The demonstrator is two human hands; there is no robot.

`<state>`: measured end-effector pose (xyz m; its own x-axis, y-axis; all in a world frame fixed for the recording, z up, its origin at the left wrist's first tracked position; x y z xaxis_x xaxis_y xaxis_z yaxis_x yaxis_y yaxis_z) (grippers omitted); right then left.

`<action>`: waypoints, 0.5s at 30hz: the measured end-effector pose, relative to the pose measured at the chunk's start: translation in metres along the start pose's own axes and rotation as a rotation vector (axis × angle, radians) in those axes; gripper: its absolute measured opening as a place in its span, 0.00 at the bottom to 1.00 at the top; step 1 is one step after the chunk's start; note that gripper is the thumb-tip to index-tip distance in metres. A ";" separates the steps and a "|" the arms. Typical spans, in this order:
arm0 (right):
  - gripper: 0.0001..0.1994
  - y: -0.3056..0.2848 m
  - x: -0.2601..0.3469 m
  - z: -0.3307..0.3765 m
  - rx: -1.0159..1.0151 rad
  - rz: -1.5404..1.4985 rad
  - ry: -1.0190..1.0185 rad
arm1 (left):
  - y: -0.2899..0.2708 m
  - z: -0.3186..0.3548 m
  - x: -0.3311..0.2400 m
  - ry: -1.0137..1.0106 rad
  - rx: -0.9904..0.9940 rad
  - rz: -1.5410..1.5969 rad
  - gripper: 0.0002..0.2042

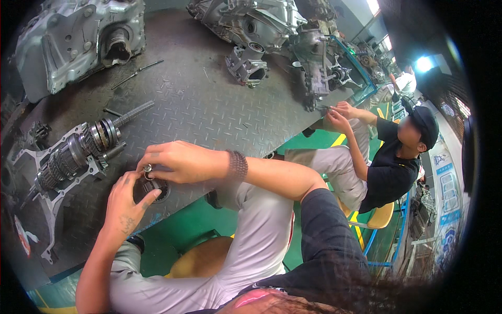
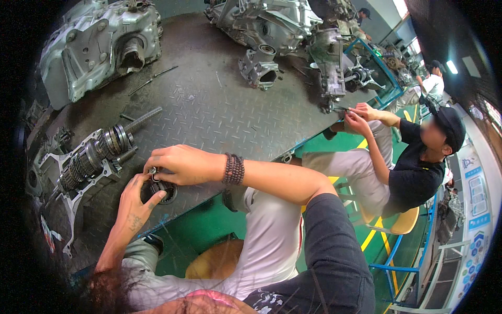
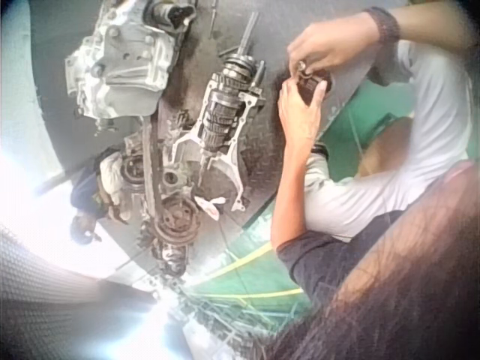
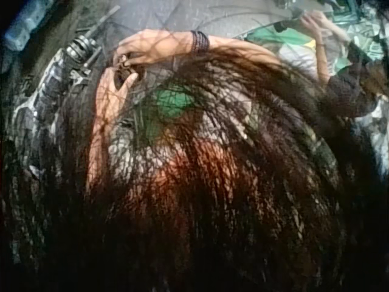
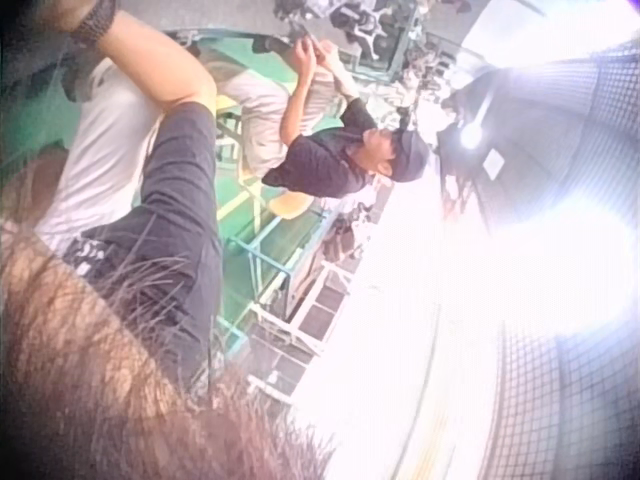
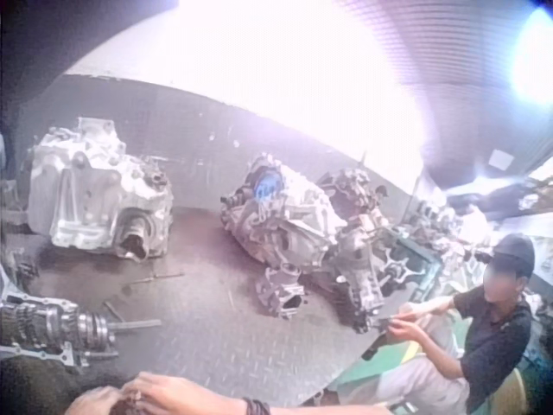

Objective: The person assembles internal gear components onto a shaft within a transmission housing, using their hands and a small socket tool to seat parts.

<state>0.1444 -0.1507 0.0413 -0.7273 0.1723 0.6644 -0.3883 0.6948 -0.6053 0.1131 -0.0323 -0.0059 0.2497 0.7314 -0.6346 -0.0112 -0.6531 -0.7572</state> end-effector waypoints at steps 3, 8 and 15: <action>0.13 -0.003 0.005 -0.003 0.035 0.131 0.007 | -0.003 0.000 -0.001 -0.007 -0.019 0.092 0.28; 0.12 -0.010 0.013 -0.003 0.017 0.325 -0.065 | 0.007 0.001 -0.005 0.034 -0.045 0.067 0.30; 0.10 -0.049 0.031 -0.005 -0.196 0.294 -0.056 | 0.022 -0.004 0.002 0.024 0.047 0.030 0.38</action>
<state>0.1438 -0.1761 0.0939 -0.8237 0.3503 0.4460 -0.0459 0.7427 -0.6681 0.1175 -0.0461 -0.0230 0.2720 0.7062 -0.6537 -0.0646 -0.6644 -0.7446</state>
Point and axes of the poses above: each hand's wrist, its own z-axis away from the middle knuckle, its own y-axis out of the palm, x = y × z, the point moved 10 cm from there along -z, towards the middle knuckle, and after that the axes turned 10 degrees about -x, right-handed, at the moved point
